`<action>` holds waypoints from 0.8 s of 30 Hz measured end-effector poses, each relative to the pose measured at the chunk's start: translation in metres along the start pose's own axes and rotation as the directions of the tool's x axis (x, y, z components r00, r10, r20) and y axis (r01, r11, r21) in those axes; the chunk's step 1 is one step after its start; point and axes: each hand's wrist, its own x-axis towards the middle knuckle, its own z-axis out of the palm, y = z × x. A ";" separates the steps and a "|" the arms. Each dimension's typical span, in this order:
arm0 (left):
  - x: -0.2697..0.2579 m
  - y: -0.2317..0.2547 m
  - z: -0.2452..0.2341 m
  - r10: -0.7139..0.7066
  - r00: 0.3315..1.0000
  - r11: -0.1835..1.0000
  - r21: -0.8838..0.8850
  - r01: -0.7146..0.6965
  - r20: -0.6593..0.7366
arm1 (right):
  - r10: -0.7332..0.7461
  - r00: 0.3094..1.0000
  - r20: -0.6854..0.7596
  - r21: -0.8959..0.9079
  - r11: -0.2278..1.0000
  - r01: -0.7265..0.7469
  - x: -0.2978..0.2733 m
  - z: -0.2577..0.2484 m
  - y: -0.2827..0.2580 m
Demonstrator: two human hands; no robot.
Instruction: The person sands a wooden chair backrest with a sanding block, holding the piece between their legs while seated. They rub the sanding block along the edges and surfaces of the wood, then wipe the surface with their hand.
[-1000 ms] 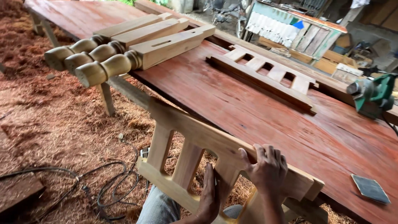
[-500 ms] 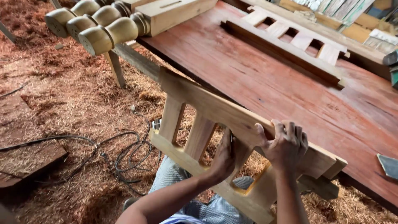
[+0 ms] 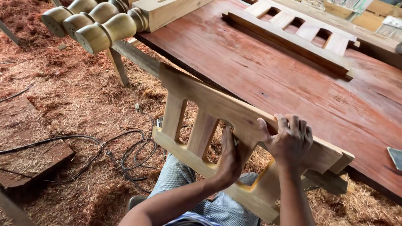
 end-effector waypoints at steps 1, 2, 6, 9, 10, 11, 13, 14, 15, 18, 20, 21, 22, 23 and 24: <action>0.001 -0.010 0.006 -0.006 1.000 1.000 -0.001 0.006 0.004 | 0.002 1.000 0.007 -0.002 1.000 -0.002 -0.002 0.000 0.000; 0.003 -0.019 0.011 0.170 0.983 0.981 0.103 -0.163 -0.071 | 0.001 1.000 0.000 0.005 1.000 -0.001 -0.001 0.001 0.000; -0.025 -0.052 0.012 0.243 0.966 0.940 0.266 -0.211 -0.090 | -0.005 1.000 -0.011 -0.013 1.000 0.005 -0.001 -0.002 0.000; -0.052 -0.095 0.009 0.141 0.989 0.961 0.236 -0.147 0.044 | -0.013 1.000 0.004 -0.003 1.000 0.013 -0.004 0.007 0.005; -0.050 -0.100 0.013 0.142 0.989 0.960 0.238 -0.148 0.041 | -0.013 1.000 0.001 0.000 1.000 0.013 -0.004 0.006 0.005; -0.049 -0.105 0.016 0.088 0.995 0.962 0.257 -0.096 0.045 | -0.003 1.000 0.006 -0.008 1.000 0.003 -0.005 0.005 0.004; -0.032 -0.091 0.024 0.041 0.998 0.960 0.274 -0.051 0.044 | 0.004 1.000 0.003 -0.016 1.000 -0.004 -0.002 0.005 0.004; -0.021 -0.074 0.029 0.165 0.985 0.945 0.293 -0.146 -0.042 | 0.002 1.000 -0.007 -0.016 1.000 -0.002 -0.003 0.005 0.004; -0.010 -0.057 0.033 0.287 0.950 0.918 0.321 -0.235 -0.126 | 0.001 1.000 -0.016 -0.015 1.000 -0.001 -0.003 0.006 0.004; 0.011 -0.002 0.027 0.353 0.913 0.921 0.251 -0.299 -0.205 | -0.015 1.000 -0.025 0.002 1.000 0.015 -0.002 0.001 0.002; 0.010 -0.012 0.022 0.353 0.918 0.918 0.260 -0.301 -0.181 | -0.014 1.000 -0.026 0.010 1.000 0.014 -0.001 -0.002 0.001; 0.010 -0.017 0.020 0.353 0.923 0.913 0.271 -0.305 -0.152 | -0.009 1.000 -0.027 0.018 1.000 0.010 0.000 -0.003 0.000; -0.003 -0.034 0.017 0.357 0.922 0.911 0.274 -0.308 -0.150 | -0.006 1.000 -0.030 0.019 1.000 0.006 0.001 -0.002 0.001; -0.016 -0.051 0.014 0.309 0.945 0.919 0.289 -0.269 -0.103 | -0.010 1.000 -0.029 0.003 1.000 0.010 0.001 -0.001 0.002; -0.032 -0.069 0.010 0.252 0.966 0.925 0.307 -0.222 -0.058 | -0.016 1.000 -0.022 -0.010 1.000 0.016 0.000 -0.001 0.002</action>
